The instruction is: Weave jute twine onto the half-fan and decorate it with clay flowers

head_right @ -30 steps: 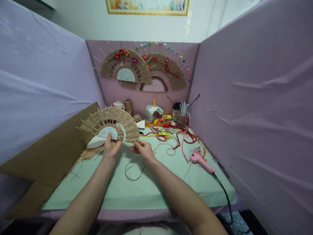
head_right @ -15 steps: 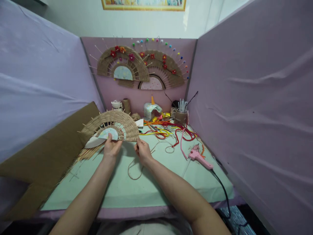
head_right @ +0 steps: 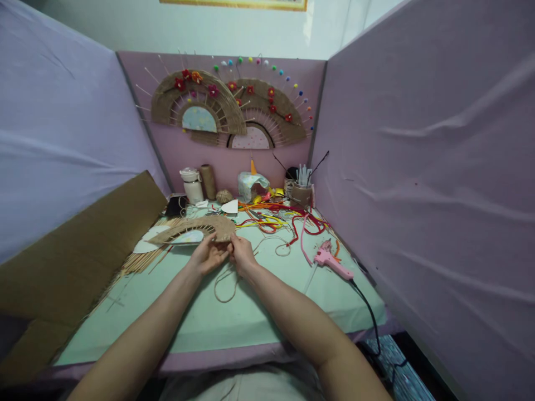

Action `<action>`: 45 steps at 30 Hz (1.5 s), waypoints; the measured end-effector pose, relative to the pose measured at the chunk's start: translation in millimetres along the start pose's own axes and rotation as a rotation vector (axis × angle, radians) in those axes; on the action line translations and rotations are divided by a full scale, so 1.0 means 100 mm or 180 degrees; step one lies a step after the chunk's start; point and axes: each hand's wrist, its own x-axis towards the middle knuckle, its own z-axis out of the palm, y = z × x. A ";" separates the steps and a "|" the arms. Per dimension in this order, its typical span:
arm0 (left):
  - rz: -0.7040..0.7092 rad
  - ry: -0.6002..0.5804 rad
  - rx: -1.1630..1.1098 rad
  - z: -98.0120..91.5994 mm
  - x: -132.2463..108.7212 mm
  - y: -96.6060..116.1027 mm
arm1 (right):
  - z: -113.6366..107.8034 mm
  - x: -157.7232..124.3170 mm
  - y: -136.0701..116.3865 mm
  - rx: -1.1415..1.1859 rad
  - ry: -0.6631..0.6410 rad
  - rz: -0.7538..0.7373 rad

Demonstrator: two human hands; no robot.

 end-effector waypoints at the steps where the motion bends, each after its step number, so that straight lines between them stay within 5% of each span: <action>1: -0.0055 -0.0094 0.0164 0.01 0.00 -0.03 | 0.00 0.00 0.00 0.0002 -0.0001 0.0010; 6: 0.0032 -0.0600 0.0539 0.02 0.00 -0.13 | 0.00 -0.02 -0.01 -0.0036 -0.0002 0.0003; 15: 0.0190 -0.0717 0.0415 0.02 0.01 -0.04 | 0.04 -0.09 0.05 -0.0614 -0.0091 -0.0198; 26: 0.0234 -0.0441 0.0545 -0.02 -0.01 0.03 | -0.09 -0.02 0.03 -0.2306 -0.1067 -0.0253; 30: 0.0559 -0.0498 0.0237 0.01 -0.01 0.01 | -0.16 -0.07 -0.13 -0.2744 -0.1282 -0.0426; 33: 0.0568 -0.0546 0.0115 0.01 0.01 0.01 | -0.24 -0.07 -0.36 -0.3812 -0.1568 -0.0390; 36: 0.0514 -0.0586 0.0113 0.00 0.02 0.02 | -0.40 0.05 -0.65 -0.4945 -0.1036 -0.0366; 41: 0.0542 -0.0567 0.0260 -0.01 0.01 0.03 | -0.73 0.47 -1.00 -0.5772 0.0094 -0.0237; 45: 0.0645 -0.0527 0.0452 -0.01 0.00 0.03 | -0.89 0.74 -1.02 -0.6165 0.0270 -0.0315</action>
